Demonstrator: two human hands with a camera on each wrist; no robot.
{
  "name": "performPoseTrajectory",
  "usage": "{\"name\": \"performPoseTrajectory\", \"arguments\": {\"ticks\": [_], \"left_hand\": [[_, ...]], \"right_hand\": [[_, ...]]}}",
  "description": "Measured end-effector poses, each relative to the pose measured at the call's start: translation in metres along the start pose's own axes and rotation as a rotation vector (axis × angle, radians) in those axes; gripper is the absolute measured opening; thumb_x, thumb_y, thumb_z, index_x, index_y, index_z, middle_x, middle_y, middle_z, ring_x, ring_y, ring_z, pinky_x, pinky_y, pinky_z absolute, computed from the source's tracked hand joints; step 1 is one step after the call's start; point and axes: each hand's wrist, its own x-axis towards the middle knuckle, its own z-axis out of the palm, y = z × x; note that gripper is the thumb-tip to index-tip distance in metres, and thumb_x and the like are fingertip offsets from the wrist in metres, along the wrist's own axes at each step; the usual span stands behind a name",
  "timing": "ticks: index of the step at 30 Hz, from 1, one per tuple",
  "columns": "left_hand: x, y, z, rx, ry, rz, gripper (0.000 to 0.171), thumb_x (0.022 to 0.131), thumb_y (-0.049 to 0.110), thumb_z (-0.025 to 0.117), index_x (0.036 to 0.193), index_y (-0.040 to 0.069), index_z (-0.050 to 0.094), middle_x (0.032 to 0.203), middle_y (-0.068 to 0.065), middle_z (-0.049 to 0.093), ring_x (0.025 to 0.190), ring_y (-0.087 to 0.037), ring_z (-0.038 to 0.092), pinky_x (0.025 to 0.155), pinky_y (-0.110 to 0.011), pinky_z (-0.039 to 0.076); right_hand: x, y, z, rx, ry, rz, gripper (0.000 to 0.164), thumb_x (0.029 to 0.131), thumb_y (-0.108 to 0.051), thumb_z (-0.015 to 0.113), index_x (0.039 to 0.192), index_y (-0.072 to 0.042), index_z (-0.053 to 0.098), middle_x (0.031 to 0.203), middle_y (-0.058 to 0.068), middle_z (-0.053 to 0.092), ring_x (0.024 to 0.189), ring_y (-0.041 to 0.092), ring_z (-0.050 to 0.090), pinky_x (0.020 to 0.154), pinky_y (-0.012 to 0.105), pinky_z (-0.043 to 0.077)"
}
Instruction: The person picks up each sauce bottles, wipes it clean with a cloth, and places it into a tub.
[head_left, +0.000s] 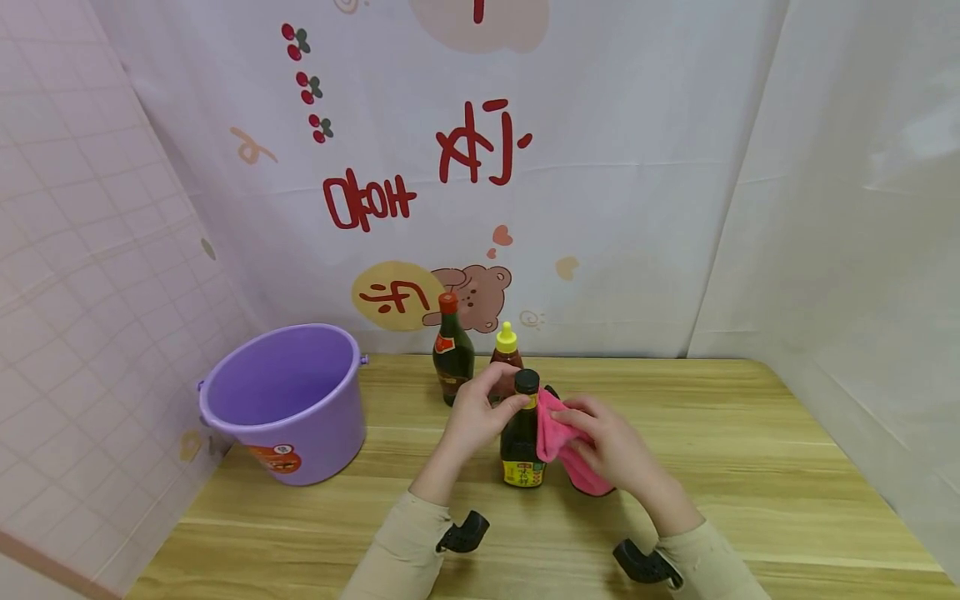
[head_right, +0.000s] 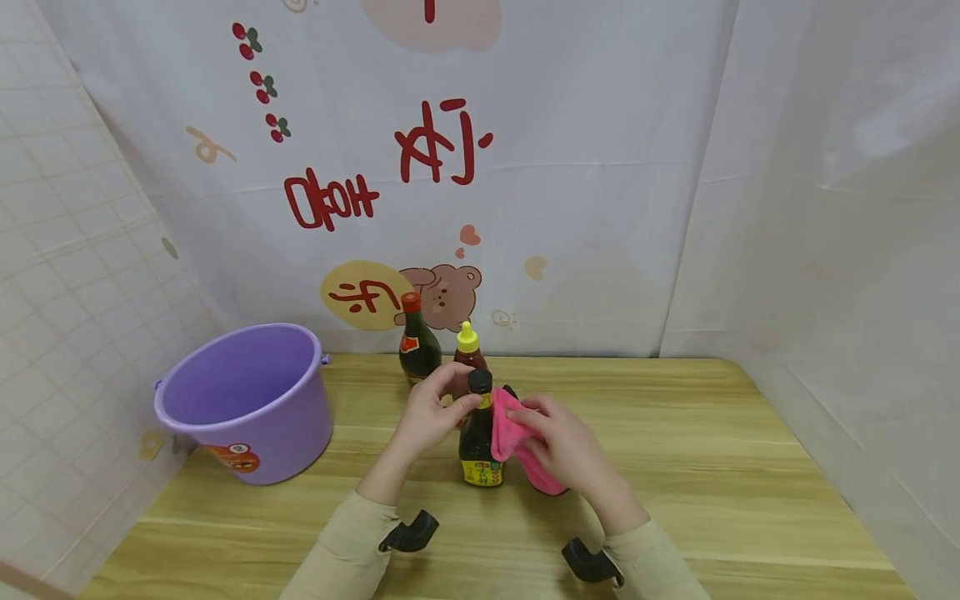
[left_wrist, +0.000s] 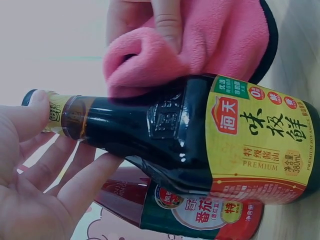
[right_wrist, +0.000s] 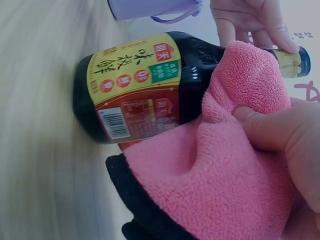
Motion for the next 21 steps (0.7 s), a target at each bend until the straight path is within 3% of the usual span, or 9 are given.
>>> {"name": "performPoseTrajectory", "arguments": {"ticks": [8,16,21], "left_hand": [[-0.001,0.001,0.0,-0.009,-0.001,-0.011,0.027,0.09,0.014,0.074,0.114,0.011,0.063,0.101,-0.003,0.07,0.093,-0.02,0.066,0.084,-0.044,0.054],[0.0,0.001,0.0,0.01,0.004,-0.014,0.026,0.089,0.014,0.075,0.113,0.013,0.063,0.1,-0.001,0.071,0.092,-0.017,0.066,0.081,-0.034,0.055],[0.0,0.001,0.001,-0.001,0.009,-0.012,0.027,0.089,0.013,0.075,0.113,0.012,0.063,0.101,-0.003,0.071,0.093,-0.019,0.066,0.083,-0.04,0.055]], "right_hand": [[-0.006,0.003,0.004,-0.011,-0.018,0.006,0.043,0.07,0.001,0.087,0.11,-0.009,0.072,0.107,0.008,0.062,0.089,0.021,0.062,0.073,0.038,0.056],[-0.014,0.003,0.005,-0.047,-0.049,0.039,0.042,0.069,0.002,0.087,0.107,-0.01,0.073,0.106,0.006,0.062,0.087,0.019,0.062,0.073,0.036,0.056],[-0.017,0.001,0.005,-0.068,-0.071,0.066,0.041,0.07,-0.001,0.088,0.107,-0.011,0.073,0.106,0.004,0.062,0.087,0.018,0.062,0.073,0.036,0.056]]}}
